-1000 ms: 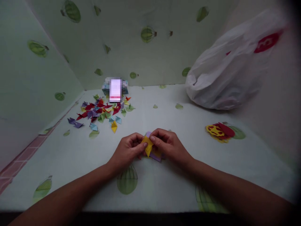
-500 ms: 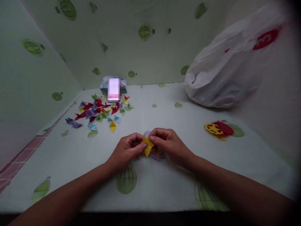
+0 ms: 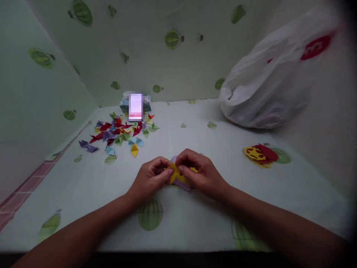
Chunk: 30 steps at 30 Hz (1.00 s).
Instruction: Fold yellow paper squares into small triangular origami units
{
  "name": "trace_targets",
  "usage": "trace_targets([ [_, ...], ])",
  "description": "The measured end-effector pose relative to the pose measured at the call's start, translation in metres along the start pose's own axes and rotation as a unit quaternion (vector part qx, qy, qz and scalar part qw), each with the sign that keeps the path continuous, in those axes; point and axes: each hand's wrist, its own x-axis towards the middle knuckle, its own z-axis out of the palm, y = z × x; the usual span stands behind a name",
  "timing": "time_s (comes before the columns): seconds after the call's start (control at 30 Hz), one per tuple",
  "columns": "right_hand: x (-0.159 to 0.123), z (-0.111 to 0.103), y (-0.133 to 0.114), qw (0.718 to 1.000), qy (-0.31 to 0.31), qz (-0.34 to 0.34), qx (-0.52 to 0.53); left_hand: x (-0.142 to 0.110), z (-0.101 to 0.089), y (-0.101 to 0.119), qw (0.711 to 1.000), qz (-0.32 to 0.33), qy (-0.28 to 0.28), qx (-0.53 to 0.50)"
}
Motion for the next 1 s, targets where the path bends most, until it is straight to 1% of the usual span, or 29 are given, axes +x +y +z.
trace_targets([
  [0.1, -0.0004, 0.0004, 0.0009, 0.998, 0.008, -0.035, -0.048, 0.0000, 0.0004, 0.0001, 1.000, 0.007, 0.012, 0.008],
  [0.2, 0.0000, 0.0015, 0.0034, 0.994, 0.024, -0.071, -0.085, 0.0002, 0.0003, -0.0015, 1.000, 0.003, 0.002, -0.010],
  [0.3, 0.0003, 0.0019, 0.0048, 0.991, 0.025, -0.091, -0.091, 0.0001, -0.0005, -0.0028, 1.000, 0.008, -0.008, -0.025],
  [0.5, 0.0002, 0.0017, 0.0055, 0.986, 0.046, -0.131, -0.089, -0.0016, -0.0007, 0.0007, 0.999, 0.003, -0.003, -0.041],
  [0.67, -0.0001, 0.0020, 0.0074, 0.982, 0.047, -0.151, -0.108, -0.0013, -0.0004, 0.0021, 0.999, -0.009, -0.002, -0.051],
  [0.83, -0.0007, 0.0028, 0.0076, 0.974, 0.043, -0.174, -0.137, -0.0016, -0.0013, 0.0012, 0.998, -0.001, -0.013, -0.056],
  [1.0, -0.0004, 0.0039, 0.0052, 0.965, 0.043, -0.190, -0.175, -0.0023, -0.0017, 0.0048, 0.999, 0.006, -0.004, -0.039],
])
